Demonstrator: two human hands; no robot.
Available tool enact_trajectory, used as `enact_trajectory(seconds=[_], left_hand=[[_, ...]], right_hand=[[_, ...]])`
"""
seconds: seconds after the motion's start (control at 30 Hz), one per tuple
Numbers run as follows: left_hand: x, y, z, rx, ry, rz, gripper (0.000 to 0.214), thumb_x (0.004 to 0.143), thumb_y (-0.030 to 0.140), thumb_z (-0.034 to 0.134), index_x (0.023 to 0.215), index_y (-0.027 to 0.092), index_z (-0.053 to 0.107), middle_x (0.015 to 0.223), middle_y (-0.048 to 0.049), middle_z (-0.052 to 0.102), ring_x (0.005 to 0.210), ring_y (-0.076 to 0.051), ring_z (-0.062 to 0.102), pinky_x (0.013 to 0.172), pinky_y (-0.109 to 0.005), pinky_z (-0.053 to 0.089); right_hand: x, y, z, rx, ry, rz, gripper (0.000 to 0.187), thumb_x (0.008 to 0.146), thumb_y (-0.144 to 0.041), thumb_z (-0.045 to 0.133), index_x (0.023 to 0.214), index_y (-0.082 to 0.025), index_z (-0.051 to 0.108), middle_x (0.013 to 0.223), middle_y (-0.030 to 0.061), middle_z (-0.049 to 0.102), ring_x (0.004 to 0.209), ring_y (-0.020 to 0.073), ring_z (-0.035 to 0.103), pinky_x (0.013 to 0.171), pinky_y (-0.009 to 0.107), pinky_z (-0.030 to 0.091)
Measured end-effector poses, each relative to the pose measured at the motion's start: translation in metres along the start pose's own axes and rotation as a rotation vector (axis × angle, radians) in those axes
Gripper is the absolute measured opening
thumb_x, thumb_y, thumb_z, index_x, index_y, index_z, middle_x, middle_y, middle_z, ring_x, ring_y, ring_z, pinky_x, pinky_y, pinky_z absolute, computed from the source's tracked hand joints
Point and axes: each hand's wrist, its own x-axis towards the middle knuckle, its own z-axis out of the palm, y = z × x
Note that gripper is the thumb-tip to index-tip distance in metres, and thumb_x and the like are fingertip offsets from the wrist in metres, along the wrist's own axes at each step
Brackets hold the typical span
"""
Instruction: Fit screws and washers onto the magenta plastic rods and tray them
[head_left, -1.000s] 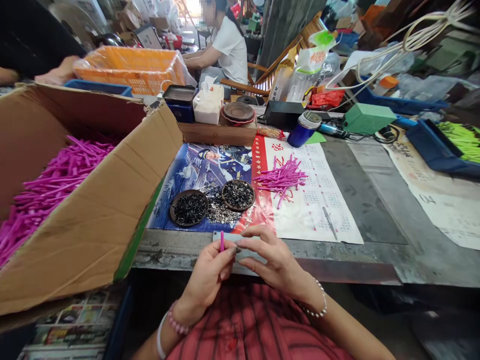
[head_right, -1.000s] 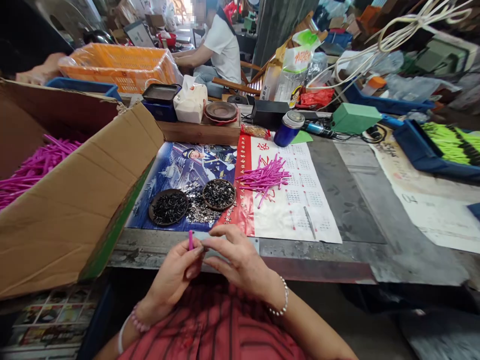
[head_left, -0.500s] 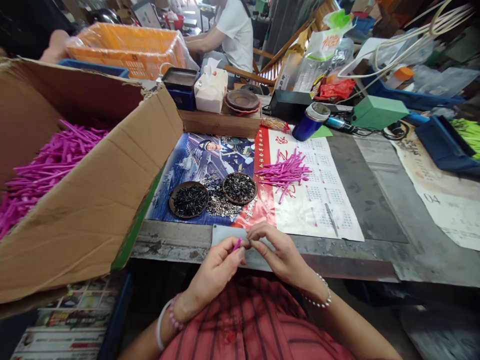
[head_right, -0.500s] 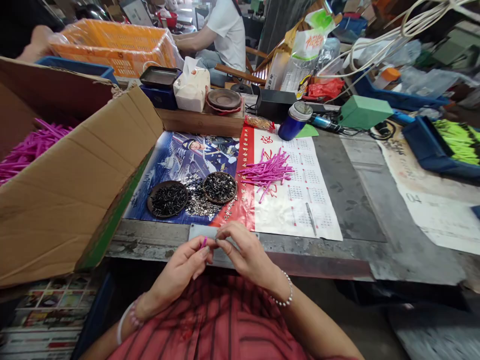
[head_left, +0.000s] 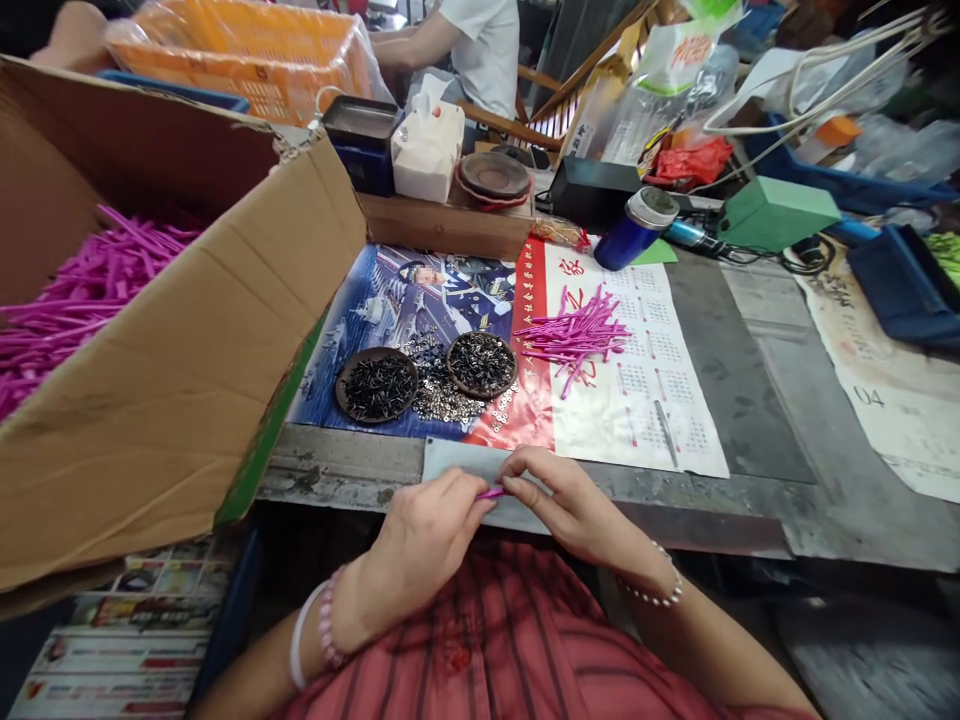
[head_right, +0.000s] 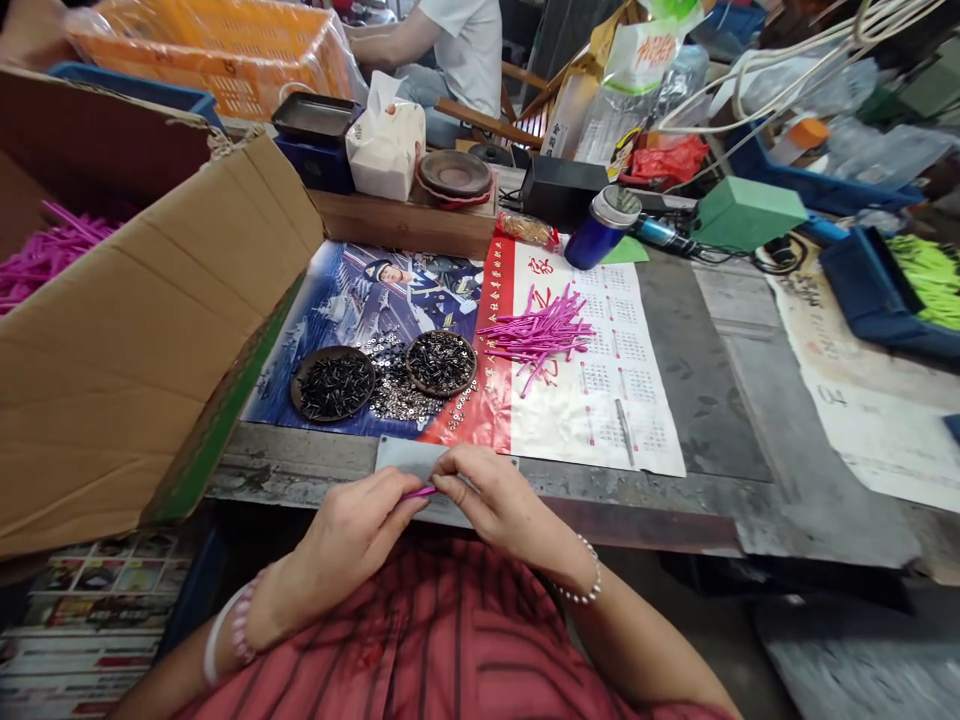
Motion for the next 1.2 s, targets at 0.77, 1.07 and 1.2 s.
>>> enact_trajectory(seconds=[0.77, 1.07, 1.2], left_hand=[[0.006, -0.004, -0.002, 0.054, -0.086, 0.086, 0.030, 0.108, 0.026, 0.039, 0.093, 0.017, 0.063, 0.076, -0.0026, 0.069, 0.065, -0.021, 0.069, 0.056, -0.031, 0.049], [0.005, -0.004, -0.002, 0.016, -0.079, 0.077, 0.032, 0.109, 0.025, 0.036, 0.096, 0.016, 0.064, 0.077, -0.0027, 0.071, 0.067, -0.020, 0.071, 0.057, -0.029, 0.050], [0.004, -0.005, -0.002, -0.005, -0.060, 0.071, 0.031, 0.108, 0.026, 0.037, 0.098, 0.016, 0.064, 0.080, -0.0039, 0.072, 0.069, -0.019, 0.072, 0.059, -0.028, 0.052]], right_hand=[[0.002, 0.008, 0.001, -0.221, 0.002, -0.189, 0.011, 0.102, -0.018, 0.055, 0.094, -0.020, 0.062, 0.083, 0.0035, 0.067, 0.078, 0.0178, 0.059, 0.076, 0.033, 0.046], [0.002, 0.011, -0.003, 0.067, -0.073, -0.035, 0.009, 0.099, -0.027, 0.064, 0.100, -0.019, 0.068, 0.093, 0.0049, 0.070, 0.087, 0.0175, 0.066, 0.078, 0.030, 0.052], [-0.001, 0.013, -0.001, 0.108, -0.013, 0.007, 0.013, 0.099, -0.031, 0.064, 0.094, -0.019, 0.067, 0.089, 0.0044, 0.070, 0.082, 0.0173, 0.066, 0.075, 0.030, 0.052]])
